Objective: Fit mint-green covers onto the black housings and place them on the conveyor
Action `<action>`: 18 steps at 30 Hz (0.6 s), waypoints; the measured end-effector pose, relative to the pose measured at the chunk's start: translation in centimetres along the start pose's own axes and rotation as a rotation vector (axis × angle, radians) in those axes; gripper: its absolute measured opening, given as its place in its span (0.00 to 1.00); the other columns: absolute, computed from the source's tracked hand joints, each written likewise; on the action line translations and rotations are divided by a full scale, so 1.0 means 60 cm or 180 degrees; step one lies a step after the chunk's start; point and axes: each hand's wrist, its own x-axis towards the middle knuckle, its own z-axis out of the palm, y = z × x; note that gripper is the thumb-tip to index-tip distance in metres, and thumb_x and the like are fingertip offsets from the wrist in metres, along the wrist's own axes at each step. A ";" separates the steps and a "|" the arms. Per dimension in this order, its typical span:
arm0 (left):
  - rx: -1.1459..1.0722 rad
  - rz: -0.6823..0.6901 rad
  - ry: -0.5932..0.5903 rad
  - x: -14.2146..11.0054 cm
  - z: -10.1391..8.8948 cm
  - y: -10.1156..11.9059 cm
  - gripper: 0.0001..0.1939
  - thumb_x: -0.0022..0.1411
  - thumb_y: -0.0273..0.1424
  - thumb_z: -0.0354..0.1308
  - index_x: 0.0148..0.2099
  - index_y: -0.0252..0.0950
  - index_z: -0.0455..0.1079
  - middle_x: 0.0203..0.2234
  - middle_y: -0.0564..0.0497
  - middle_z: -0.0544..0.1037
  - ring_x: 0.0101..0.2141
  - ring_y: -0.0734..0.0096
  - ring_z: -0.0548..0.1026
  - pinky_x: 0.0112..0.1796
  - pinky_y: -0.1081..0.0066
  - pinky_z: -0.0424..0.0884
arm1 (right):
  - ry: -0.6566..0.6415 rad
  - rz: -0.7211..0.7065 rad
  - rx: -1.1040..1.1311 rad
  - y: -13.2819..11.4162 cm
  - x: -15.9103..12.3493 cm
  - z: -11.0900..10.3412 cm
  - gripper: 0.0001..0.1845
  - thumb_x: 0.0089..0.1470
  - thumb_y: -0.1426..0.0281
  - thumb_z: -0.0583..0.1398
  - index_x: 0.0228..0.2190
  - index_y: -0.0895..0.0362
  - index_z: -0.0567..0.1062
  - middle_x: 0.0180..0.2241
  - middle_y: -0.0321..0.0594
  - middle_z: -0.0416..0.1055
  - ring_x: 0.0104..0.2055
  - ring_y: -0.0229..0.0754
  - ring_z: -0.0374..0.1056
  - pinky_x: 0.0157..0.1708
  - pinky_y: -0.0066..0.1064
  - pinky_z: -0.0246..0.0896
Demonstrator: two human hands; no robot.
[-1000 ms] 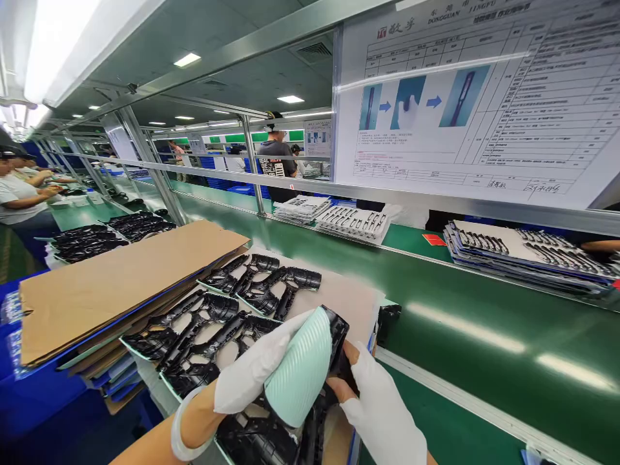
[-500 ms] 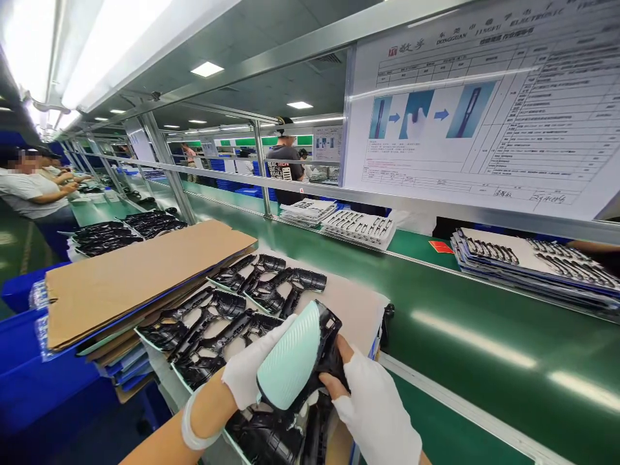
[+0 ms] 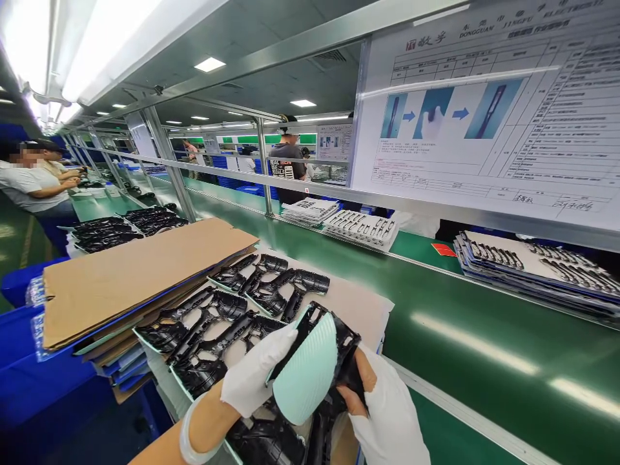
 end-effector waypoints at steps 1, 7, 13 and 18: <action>-0.0088 -0.0084 -0.0060 0.005 0.010 0.006 0.28 0.62 0.48 0.59 0.59 0.40 0.72 0.59 0.46 0.73 0.63 0.45 0.63 0.64 0.49 0.57 | -0.0048 -0.0086 -0.0003 -0.001 0.003 0.003 0.28 0.65 0.63 0.49 0.64 0.52 0.53 0.45 0.47 0.77 0.42 0.50 0.77 0.37 0.37 0.76; -0.0628 -0.0484 -0.0056 0.011 0.038 0.023 0.30 0.60 0.51 0.60 0.59 0.40 0.72 0.55 0.47 0.77 0.59 0.48 0.70 0.61 0.55 0.62 | -0.0265 -0.0137 0.0093 -0.001 0.008 0.015 0.28 0.64 0.66 0.49 0.63 0.53 0.53 0.46 0.47 0.77 0.46 0.49 0.76 0.40 0.37 0.76; -0.0550 -0.0492 0.0044 0.012 0.035 0.019 0.29 0.61 0.52 0.60 0.57 0.40 0.73 0.55 0.46 0.78 0.57 0.50 0.72 0.62 0.56 0.62 | -0.0465 -0.0010 0.0219 0.001 -0.002 0.013 0.30 0.64 0.67 0.50 0.65 0.51 0.52 0.53 0.48 0.73 0.52 0.48 0.73 0.46 0.37 0.74; -0.0627 -0.0447 -0.0105 0.015 0.041 0.007 0.30 0.64 0.50 0.57 0.62 0.38 0.68 0.57 0.44 0.75 0.58 0.52 0.71 0.61 0.56 0.62 | -0.0379 0.0084 0.0286 0.001 -0.006 0.020 0.30 0.63 0.68 0.51 0.65 0.50 0.52 0.49 0.46 0.75 0.47 0.48 0.75 0.42 0.39 0.75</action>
